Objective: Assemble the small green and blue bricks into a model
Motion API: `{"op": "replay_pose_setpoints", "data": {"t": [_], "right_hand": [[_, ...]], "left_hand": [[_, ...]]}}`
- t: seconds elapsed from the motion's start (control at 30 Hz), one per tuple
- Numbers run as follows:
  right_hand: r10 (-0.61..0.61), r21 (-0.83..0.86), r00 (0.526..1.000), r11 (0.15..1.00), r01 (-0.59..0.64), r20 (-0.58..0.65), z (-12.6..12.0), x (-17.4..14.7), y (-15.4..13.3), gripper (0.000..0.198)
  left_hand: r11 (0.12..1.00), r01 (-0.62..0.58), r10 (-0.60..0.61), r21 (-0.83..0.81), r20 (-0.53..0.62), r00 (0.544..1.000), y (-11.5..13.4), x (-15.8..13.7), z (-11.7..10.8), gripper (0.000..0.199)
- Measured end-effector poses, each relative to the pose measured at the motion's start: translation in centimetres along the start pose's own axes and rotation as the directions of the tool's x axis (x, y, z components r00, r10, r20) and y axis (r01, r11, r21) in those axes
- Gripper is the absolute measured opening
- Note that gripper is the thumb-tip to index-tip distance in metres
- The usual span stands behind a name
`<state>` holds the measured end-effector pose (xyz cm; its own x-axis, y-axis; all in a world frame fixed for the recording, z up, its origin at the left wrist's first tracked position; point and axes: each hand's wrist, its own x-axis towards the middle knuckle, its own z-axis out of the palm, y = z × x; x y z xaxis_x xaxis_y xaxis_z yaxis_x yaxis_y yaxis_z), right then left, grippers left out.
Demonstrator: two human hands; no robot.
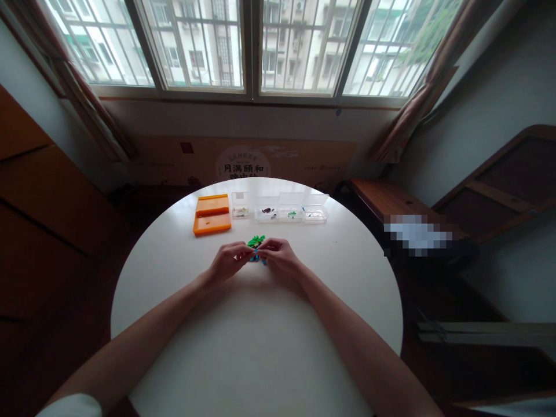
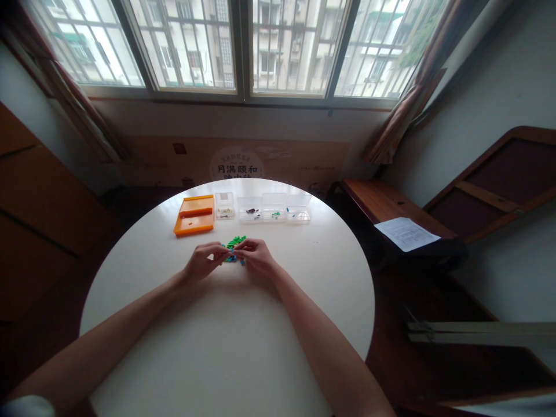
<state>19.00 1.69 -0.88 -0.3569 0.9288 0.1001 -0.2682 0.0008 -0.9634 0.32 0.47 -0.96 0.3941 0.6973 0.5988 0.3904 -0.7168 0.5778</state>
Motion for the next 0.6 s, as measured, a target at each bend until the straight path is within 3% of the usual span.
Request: {"op": "replay_pose_setpoints", "data": {"t": [0.6], "right_hand": [[-0.006,-0.003,1.000,1.000,0.005,-0.025,-0.15,0.29,0.38,0.023]], "left_hand": [[1.000,0.011,-0.012,0.018,0.011,1.000,-0.04,-0.01,0.02,0.014]]}}
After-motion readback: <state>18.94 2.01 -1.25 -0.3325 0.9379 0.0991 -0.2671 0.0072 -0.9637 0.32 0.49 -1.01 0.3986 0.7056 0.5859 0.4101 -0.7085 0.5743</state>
